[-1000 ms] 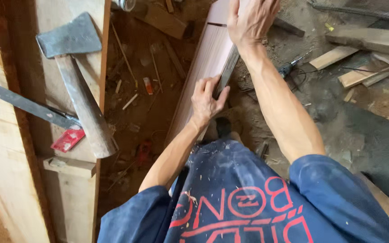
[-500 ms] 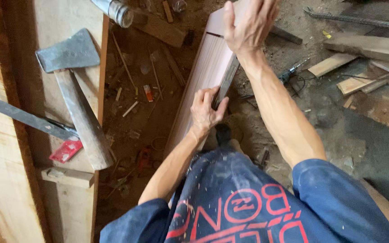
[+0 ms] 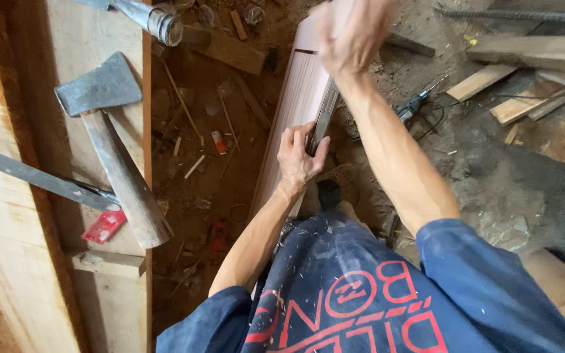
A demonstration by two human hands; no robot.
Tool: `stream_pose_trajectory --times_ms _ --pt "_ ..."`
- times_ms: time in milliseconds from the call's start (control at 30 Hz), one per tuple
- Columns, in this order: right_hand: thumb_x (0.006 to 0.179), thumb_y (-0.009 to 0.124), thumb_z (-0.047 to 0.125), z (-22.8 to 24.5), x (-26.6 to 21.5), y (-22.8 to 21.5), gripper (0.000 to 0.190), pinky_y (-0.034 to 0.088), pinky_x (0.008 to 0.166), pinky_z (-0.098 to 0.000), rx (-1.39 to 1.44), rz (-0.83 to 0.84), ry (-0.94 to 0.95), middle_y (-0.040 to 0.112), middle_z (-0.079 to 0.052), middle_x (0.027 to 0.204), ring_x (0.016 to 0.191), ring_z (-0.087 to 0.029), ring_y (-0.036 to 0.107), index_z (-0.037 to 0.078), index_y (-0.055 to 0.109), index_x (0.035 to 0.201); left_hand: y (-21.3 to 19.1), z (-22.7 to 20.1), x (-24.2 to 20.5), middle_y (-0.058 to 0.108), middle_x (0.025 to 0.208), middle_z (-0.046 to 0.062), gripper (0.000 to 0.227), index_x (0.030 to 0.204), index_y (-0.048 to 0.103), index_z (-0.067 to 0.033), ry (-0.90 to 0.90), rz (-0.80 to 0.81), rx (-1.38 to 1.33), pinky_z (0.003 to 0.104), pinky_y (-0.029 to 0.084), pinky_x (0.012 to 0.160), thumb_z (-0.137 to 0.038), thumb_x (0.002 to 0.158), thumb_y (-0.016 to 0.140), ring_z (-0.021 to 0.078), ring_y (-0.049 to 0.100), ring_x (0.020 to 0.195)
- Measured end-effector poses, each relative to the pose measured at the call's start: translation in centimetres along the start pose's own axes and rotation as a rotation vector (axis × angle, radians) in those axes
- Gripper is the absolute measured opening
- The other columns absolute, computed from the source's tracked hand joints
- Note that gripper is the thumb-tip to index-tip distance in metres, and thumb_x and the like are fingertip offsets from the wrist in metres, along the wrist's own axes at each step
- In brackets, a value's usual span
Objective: The person uses a chisel and mallet to carve a mortise into a wooden plank, then tests the fit with a metal plate. The person repeatedly chips away wood and checks alignment throughout the process.
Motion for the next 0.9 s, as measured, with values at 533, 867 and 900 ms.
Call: stream_pose_trajectory --times_ms 533,867,900 --pt "0.096 0.066 0.02 -8.6 -23.5 -10.2 0.038 0.054 0.079 -0.0446 0.199 0.67 0.793 0.066 -0.015 0.099 0.091 -0.026 0.065 -0.002 0.051 0.123 -1.5 0.2 -3.4 0.066 0.098 0.018 0.033 0.111 0.072 -0.0049 -0.132 0.272 0.274 0.046 0.059 0.073 -0.022 0.084 0.078 0.0373 0.069 0.085" --pt "0.088 0.072 0.026 -11.0 -30.5 -11.6 0.04 0.053 0.095 -0.0417 0.111 0.782 0.884 0.072 -0.022 0.113 0.107 -0.034 0.069 0.0 0.066 0.119 0.2 -2.0 -1.1 0.069 0.091 0.029 0.029 0.094 0.06 0.0071 -0.315 0.346 0.52 0.047 0.062 0.072 -0.017 0.079 0.067 0.0425 0.073 0.08" --pt "0.088 0.071 0.026 -10.9 -30.9 -11.9 0.04 0.054 0.095 -0.0409 0.121 0.801 0.904 0.073 -0.021 0.113 0.108 -0.033 0.07 0.001 0.065 0.119 -0.4 -2.9 -0.7 0.069 0.09 0.029 0.029 0.095 0.061 0.007 -0.308 0.353 0.51 0.047 0.062 0.074 -0.017 0.079 0.067 0.0432 0.073 0.08"
Point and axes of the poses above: each hand's wrist, its own x-axis towards the middle knuckle, its own y-axis out of the palm, z = x × y, the point moved 6 cm from there along x, towards the middle knuckle
